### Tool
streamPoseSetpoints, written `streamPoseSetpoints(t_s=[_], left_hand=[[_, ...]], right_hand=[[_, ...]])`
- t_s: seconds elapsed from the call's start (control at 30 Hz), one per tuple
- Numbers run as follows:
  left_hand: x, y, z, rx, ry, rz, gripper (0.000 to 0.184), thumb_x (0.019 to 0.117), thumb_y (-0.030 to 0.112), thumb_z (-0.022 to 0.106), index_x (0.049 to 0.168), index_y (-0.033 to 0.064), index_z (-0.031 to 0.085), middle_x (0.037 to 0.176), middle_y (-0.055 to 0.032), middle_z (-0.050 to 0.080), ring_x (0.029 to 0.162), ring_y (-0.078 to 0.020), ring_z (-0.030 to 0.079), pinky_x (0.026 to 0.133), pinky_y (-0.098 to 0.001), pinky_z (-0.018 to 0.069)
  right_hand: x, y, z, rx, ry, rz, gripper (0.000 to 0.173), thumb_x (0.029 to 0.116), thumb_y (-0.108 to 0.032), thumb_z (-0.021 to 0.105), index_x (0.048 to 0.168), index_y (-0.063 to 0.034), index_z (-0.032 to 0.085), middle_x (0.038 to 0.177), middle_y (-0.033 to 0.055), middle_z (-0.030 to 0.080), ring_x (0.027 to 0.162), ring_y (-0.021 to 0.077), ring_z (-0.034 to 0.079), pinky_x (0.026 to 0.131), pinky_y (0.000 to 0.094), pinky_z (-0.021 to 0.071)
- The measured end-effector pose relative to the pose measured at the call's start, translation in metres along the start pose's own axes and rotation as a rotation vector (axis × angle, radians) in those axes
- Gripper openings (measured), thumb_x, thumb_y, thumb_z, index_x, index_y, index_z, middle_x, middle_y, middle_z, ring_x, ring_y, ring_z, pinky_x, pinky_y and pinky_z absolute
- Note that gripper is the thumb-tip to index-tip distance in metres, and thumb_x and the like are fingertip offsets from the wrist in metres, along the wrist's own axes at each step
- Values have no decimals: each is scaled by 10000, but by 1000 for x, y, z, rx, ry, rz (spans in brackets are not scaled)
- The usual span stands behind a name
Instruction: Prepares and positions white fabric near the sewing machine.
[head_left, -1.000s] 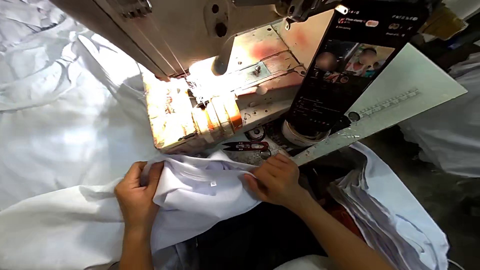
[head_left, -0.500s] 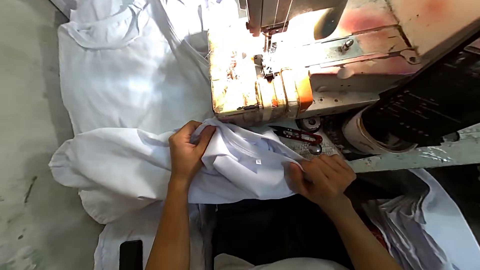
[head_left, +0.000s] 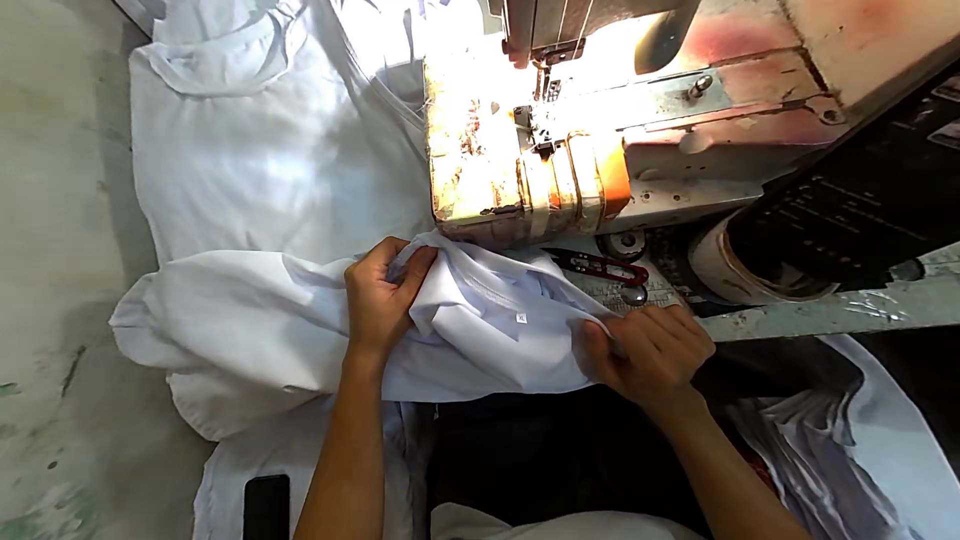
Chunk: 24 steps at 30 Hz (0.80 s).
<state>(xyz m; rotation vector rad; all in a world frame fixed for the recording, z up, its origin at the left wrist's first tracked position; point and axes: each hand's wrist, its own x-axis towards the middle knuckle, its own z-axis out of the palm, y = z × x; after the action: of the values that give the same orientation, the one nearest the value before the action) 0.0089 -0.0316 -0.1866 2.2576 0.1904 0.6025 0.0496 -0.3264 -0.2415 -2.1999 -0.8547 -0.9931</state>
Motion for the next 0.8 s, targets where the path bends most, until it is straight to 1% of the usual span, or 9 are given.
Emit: streamPoseSetpoints(t_s=[0.17,0.23,0.3,0.37,0.43,0.5,0.57,0.63,0.8], left_hand=[[1,-1,0,-3,-15,-2,202,991,238,655,932,46,673,770,76,628,698,112,559,662,-86,470],[2,0,0,-20,-16,-17,205,987,225,648,931,28,670,767,80,620,697,128,544,662,-76,463],[5,1,1,-23,-6,-22,212,977,226,645,915,24,660,747,98,598,674,152,518,642,-55,441],[5,0,1,0,-2,-40,238,976,241,642,915,11,653,744,90,590,671,156,506,640,-53,432],[4,-1,0,18,-4,-62,263,978,253,639,927,-5,653,748,73,591,679,148,503,646,-65,426],[6,0,1,9,-3,-77,255,976,255,634,918,7,650,742,90,580,680,156,498,646,-57,418],[6,2,2,-6,3,-87,250,973,246,635,909,4,647,743,93,577,687,160,499,653,-53,415],[5,3,2,-17,11,-83,244,975,236,632,902,3,639,737,100,568,682,164,497,648,-47,414],[5,7,2,-35,24,-28,250,976,223,638,898,-14,653,743,96,594,692,172,515,659,-40,428]], right_hand=[[-1,2,1,15,26,10,355,1003,-329,559,743,-93,617,575,29,490,560,176,459,615,311,362],[-6,-2,-10,47,54,52,246,992,-377,591,950,-141,645,797,26,574,774,171,550,817,317,433],[-15,-12,-32,88,40,63,219,992,-410,579,1113,-232,537,1086,-20,533,1054,122,531,1043,317,359],[-28,-25,-47,187,15,-19,137,1008,-360,556,1045,-232,526,1026,-17,522,986,121,534,988,292,390],[-50,-31,-43,345,-137,-120,180,1042,-312,515,939,-178,577,830,-2,569,791,147,569,816,290,479],[-72,-25,-30,379,-501,-151,244,1028,-287,527,887,-152,674,762,9,658,741,179,655,700,338,546],[-71,-21,-24,294,-1035,1,223,989,-239,595,1035,-89,753,1004,134,749,1000,312,727,850,519,593],[-47,-20,-12,279,-1497,291,379,1033,-191,540,1348,5,618,1402,265,580,1365,427,500,1117,635,366],[-35,-6,7,406,-1340,661,441,1045,-192,542,1382,92,563,1428,281,560,1370,377,502,1164,483,332]])
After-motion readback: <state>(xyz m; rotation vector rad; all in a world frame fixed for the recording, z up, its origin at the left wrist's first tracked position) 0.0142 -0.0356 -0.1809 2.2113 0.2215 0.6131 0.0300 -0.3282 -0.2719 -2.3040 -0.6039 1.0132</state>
